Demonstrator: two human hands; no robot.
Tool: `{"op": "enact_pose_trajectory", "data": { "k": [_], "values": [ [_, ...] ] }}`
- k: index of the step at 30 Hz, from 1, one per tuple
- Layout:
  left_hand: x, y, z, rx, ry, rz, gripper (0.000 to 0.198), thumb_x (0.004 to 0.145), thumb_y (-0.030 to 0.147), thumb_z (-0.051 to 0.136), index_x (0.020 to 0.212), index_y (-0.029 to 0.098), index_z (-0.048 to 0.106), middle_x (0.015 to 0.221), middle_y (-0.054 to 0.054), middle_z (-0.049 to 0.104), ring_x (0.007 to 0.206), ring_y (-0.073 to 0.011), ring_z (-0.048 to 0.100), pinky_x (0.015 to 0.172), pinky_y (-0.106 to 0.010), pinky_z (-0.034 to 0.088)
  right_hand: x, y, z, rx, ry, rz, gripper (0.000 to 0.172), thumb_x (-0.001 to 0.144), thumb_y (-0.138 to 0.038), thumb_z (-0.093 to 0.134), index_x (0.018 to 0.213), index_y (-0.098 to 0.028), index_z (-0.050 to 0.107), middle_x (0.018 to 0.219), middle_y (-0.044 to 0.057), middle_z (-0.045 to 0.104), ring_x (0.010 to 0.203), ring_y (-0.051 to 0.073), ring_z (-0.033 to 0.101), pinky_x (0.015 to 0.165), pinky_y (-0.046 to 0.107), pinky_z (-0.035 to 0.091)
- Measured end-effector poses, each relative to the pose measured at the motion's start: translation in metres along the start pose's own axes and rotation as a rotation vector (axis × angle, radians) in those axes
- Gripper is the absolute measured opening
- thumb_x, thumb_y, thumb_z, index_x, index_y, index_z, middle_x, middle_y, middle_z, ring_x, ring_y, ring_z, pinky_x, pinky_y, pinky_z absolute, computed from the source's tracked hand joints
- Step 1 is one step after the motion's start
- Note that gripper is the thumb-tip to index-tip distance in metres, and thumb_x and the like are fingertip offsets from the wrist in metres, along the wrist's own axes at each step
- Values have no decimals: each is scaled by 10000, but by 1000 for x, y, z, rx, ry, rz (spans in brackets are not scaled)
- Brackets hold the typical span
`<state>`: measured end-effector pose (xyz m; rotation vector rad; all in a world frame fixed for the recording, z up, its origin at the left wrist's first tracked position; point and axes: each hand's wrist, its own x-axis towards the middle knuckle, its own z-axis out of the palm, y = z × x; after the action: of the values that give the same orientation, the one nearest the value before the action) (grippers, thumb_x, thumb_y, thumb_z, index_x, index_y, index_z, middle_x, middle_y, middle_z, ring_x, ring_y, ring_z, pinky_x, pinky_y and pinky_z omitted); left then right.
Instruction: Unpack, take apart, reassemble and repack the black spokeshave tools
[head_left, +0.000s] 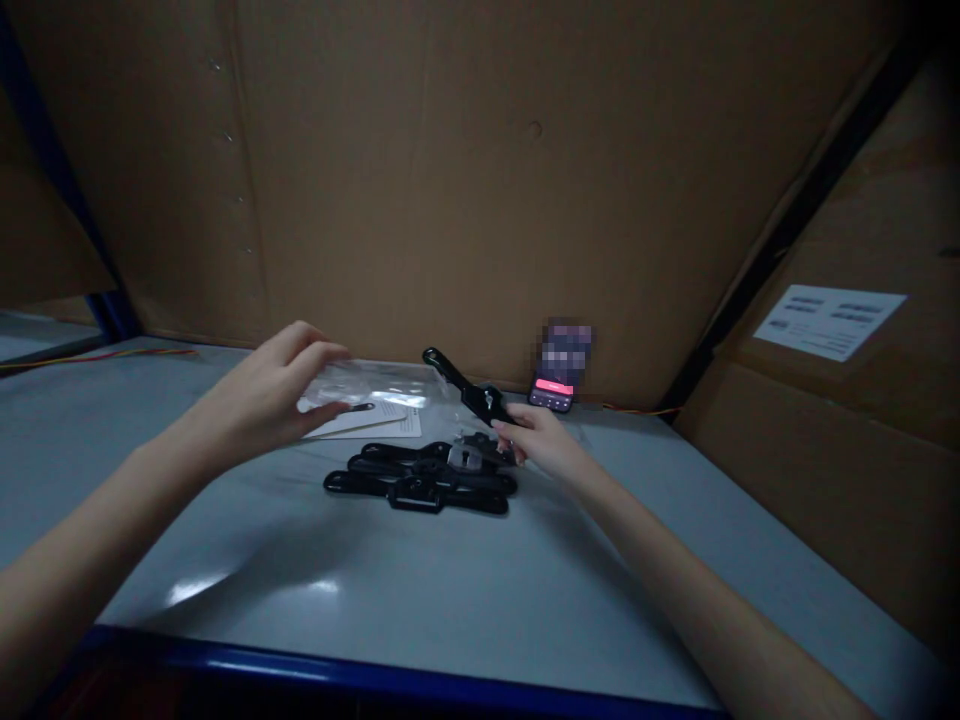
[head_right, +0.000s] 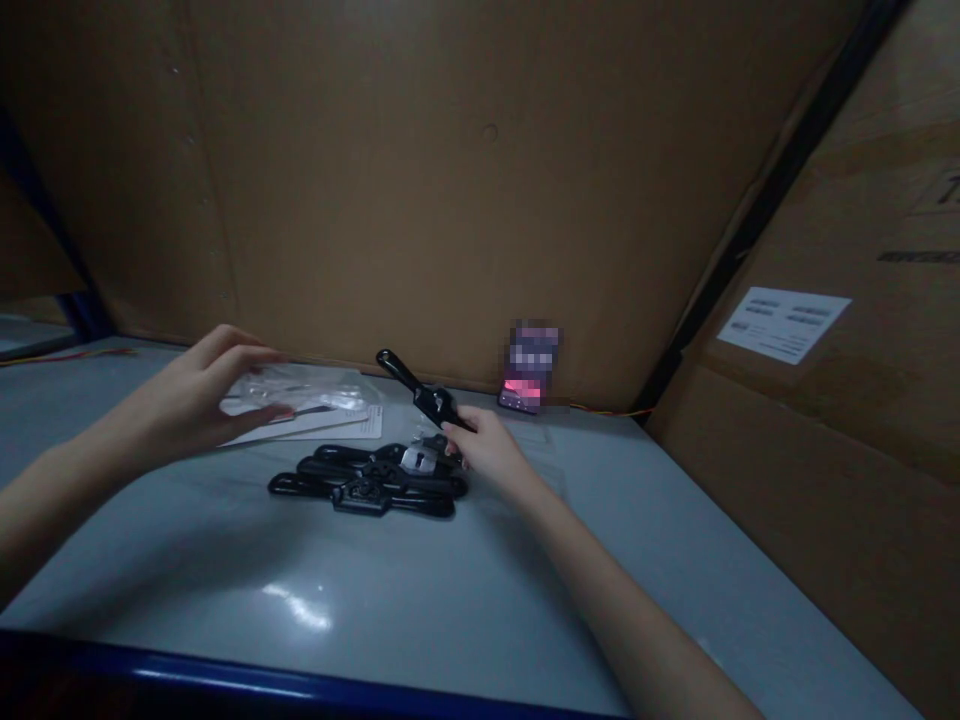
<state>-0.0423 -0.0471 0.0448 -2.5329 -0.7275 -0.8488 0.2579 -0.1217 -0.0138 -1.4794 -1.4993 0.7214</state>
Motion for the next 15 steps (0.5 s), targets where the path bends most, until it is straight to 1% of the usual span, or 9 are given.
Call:
{"op": "enact_pose_trajectory", "data": {
  "k": [1, 3, 4, 6, 8, 9, 11, 13, 15],
  "values": [
    [2, 8, 2, 60, 47, 104, 323, 804, 347, 548, 1055, 146, 520, 978, -81, 541, 854, -195, 518, 729, -297, 421, -1, -3, 0, -19, -10, -40, 117, 760, -224, 486, 665, -161, 511, 559, -32, 495, 448, 80, 448, 423, 208, 325],
    [5, 24, 9, 170, 78, 299, 151, 827, 245, 524, 946, 157, 550, 859, -60, 581, 775, -180, 529, 701, -312, 420, -6, -10, -1, -57, -54, -123, 123, 771, -183, 451, 716, -154, 557, 622, -16, 531, 498, 87, 484, 465, 212, 370],
    [6, 31, 14, 211, 96, 381, 94, 831, 200, 512, 906, 162, 555, 825, -52, 591, 743, -172, 529, 689, -313, 421, -9, -15, -1, -72, -76, -157, 148, 777, -169, 442, 778, -152, 589, 664, -8, 553, 522, 91, 500, 487, 215, 390],
    [9, 43, 25, 275, 163, 469, 58, 827, 148, 508, 844, 168, 559, 871, -58, 614, 776, -178, 540, 706, -321, 430, -16, -24, -1, -111, -97, -212, 236, 788, -157, 439, 940, -162, 619, 738, 6, 596, 556, 102, 530, 523, 228, 420],
    [11, 53, 35, 301, 260, 493, 60, 820, 131, 518, 809, 170, 562, 941, -65, 626, 872, -195, 544, 783, -346, 433, -23, -32, 1, -200, -88, -274, 277, 799, -156, 450, 1011, -174, 626, 782, 23, 635, 596, 123, 564, 563, 249, 443],
    [13, 57, 39, 307, 306, 486, 61, 815, 125, 523, 811, 170, 564, 969, -68, 628, 911, -203, 540, 815, -356, 429, -26, -35, 1, -267, -72, -319, 271, 802, -151, 455, 1000, -176, 639, 802, 33, 653, 634, 137, 583, 595, 261, 450],
    [16, 63, 47, 311, 352, 438, 69, 806, 113, 528, 831, 162, 569, 1026, -82, 624, 970, -218, 533, 855, -371, 422, -31, -40, 2, -392, -11, -418, 267, 806, -139, 468, 991, -180, 657, 864, 54, 677, 742, 165, 610, 675, 285, 453],
    [20, 67, 53, 296, 330, 365, 58, 805, 113, 521, 826, 138, 569, 1116, -121, 596, 1035, -242, 517, 885, -386, 415, -35, -43, 2, -460, 68, -473, 272, 806, -151, 500, 1027, -192, 654, 919, 63, 681, 813, 179, 612, 714, 294, 445],
    [23, 70, 58, 250, 261, 316, 61, 813, 124, 502, 802, 116, 562, 1182, -160, 562, 1085, -259, 502, 929, -402, 396, -37, -45, 2, -487, 112, -483, 256, 806, -192, 537, 1031, -209, 658, 901, 54, 682, 798, 176, 609, 682, 284, 439]
  ]
}}
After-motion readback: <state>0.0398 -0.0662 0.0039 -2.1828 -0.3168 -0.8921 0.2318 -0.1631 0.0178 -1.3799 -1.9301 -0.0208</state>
